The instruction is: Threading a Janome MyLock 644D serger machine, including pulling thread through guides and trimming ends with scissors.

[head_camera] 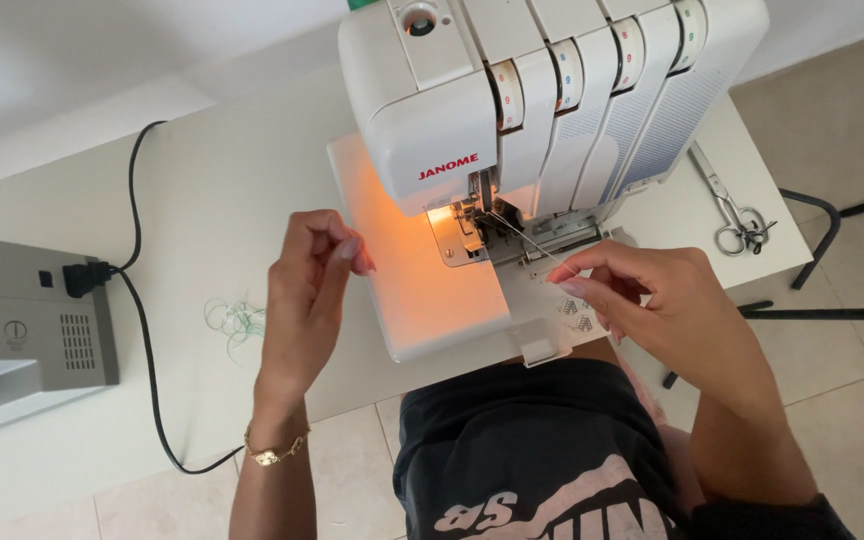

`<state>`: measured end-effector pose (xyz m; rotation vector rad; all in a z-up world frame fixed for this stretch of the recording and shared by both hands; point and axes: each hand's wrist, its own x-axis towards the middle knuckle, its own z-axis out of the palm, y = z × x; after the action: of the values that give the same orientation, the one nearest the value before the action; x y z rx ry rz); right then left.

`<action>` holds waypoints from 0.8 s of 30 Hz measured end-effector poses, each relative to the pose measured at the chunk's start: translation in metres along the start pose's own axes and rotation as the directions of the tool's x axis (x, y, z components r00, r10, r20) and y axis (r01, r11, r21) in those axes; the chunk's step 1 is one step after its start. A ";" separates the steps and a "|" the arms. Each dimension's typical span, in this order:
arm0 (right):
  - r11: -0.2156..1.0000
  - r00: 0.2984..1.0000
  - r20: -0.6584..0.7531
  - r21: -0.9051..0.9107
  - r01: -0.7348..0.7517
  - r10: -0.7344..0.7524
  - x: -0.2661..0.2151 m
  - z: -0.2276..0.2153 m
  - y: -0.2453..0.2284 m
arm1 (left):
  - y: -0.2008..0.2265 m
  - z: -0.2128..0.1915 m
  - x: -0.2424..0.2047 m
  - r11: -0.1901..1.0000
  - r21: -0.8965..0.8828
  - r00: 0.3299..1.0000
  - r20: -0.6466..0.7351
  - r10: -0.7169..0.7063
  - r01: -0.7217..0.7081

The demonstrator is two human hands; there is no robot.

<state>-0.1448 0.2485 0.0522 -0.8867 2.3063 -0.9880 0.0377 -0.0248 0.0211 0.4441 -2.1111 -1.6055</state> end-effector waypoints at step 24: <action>0.964 0.953 0.212 -0.197 -0.177 0.218 -0.009 -0.020 0.053 | 0.019 -0.029 -0.022 0.851 0.523 0.995 -0.103 0.014 0.043</action>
<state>-0.1708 0.2920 0.0256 -0.7737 2.2512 -0.5697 0.0721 -0.0322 0.0425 0.7005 -2.4536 -0.9576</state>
